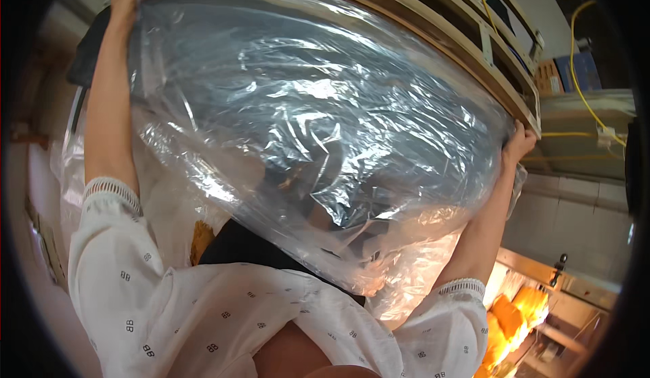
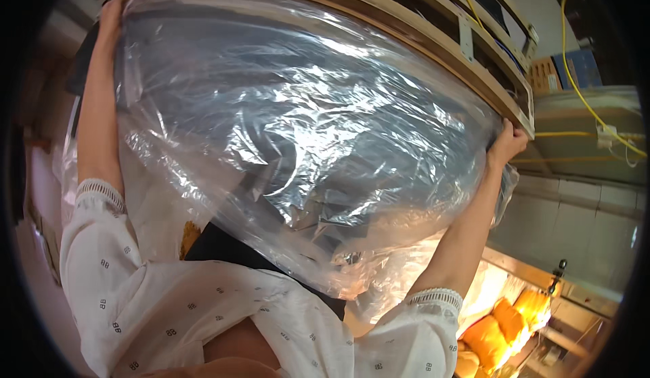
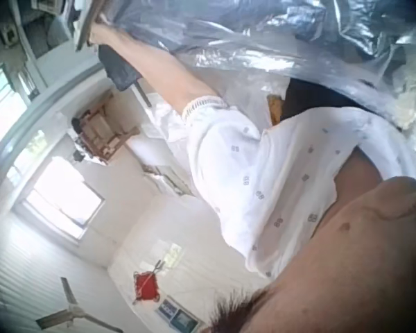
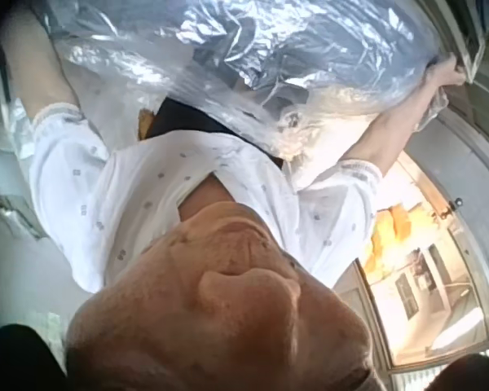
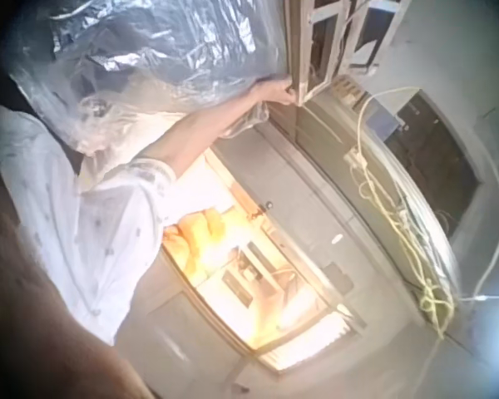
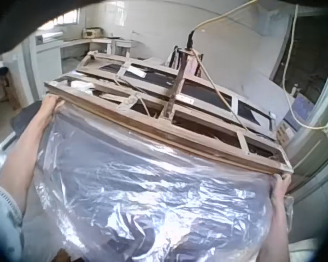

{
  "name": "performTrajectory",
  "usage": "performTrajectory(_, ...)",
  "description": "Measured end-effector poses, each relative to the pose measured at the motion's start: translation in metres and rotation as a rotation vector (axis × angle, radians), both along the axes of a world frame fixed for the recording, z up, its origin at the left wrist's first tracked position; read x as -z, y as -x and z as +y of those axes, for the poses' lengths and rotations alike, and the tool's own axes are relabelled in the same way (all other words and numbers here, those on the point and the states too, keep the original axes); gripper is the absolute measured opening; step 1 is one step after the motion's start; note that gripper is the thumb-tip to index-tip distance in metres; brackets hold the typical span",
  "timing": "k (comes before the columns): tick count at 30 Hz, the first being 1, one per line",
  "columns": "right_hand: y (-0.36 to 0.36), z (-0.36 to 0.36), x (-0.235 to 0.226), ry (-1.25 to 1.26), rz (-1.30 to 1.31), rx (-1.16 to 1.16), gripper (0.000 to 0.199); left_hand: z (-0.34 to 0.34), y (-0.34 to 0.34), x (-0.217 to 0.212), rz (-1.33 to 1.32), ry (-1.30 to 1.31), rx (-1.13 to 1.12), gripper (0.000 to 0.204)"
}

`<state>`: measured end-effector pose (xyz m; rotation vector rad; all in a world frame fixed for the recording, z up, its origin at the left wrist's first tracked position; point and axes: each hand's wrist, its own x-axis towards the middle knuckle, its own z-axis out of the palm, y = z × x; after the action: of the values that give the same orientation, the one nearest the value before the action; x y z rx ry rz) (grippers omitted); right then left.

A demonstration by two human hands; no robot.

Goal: Wrapping a large foam or rubber object in clear plastic sheeting at a workbench.

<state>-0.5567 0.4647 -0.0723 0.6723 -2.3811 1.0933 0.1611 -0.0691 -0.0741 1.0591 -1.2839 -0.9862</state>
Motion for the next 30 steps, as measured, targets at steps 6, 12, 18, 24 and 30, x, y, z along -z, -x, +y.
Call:
performTrajectory(6,-0.016,-0.008,-0.006,0.167,0.031,-0.019,0.034,-0.008,-0.032,-0.001,-0.14,0.052,-0.344,0.031)
performTrajectory(12,-0.024,-0.002,-0.011,0.055,0.035,-0.042,0.035,0.028,0.018,-0.016,-1.157,0.006,-0.397,0.038)
performTrajectory(18,-0.145,0.05,-0.054,-0.305,0.261,-0.415,0.018,0.014,-0.129,-0.052,-0.634,0.074,-0.177,0.051)
performTrajectory(24,-0.206,0.118,-0.04,-0.4,0.31,-0.558,0.025,0.051,-0.09,-0.071,-1.538,0.203,-0.489,0.048)
performTrajectory(30,-0.202,0.124,-0.034,-0.229,0.194,-0.612,0.028,0.271,0.197,-0.071,-0.939,0.564,0.578,0.028)
